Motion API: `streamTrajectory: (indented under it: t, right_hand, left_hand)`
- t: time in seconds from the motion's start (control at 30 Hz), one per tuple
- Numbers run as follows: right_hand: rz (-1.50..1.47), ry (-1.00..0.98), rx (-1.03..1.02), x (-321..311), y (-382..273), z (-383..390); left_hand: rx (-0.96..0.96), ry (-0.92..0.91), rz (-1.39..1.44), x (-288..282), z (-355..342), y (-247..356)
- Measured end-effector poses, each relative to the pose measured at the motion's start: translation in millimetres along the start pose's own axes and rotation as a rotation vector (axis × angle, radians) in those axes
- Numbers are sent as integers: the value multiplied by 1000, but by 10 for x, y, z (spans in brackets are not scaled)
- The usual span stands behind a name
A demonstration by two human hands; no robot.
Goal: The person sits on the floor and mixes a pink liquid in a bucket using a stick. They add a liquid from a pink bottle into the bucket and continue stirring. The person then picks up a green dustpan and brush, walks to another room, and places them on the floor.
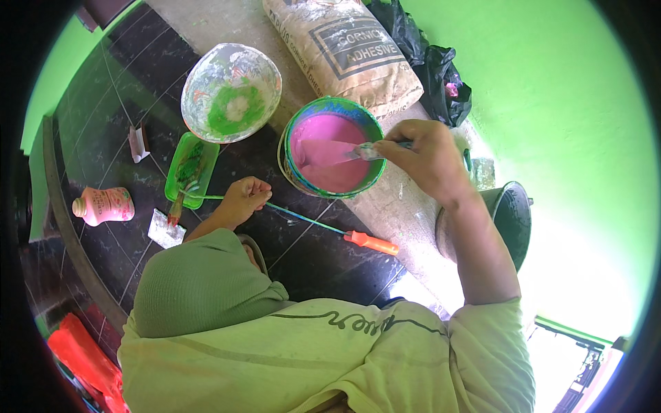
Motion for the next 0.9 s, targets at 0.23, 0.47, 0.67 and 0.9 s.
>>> streamTrajectory:
  t: [0.23,0.47,0.67,0.9]
  right_hand:
    - [-144,235,-12,-653,-334,516]
    - [-194,478,-368,-1057,-566,869]
    - [-148,602,-365,-1153,-536,1005]
    - [364,229,-84,49,-61,309]
  left_hand:
    - [15,-12,-26,44,-28,43]
    - [-48,-8,12,53,-27,17]
    - [-40,-6,10,57,-28,7]
    - [-25,6,43,-3,3,41]
Point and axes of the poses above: each hand's wrist, its own z-axis away from the middle knuckle, its own x-axis out of the palm, y = z × x, the point moved 6 cm from there along -z, towards the middle knuckle, and after that the axes turned 9 degrees about z, right-handed, at the moved point
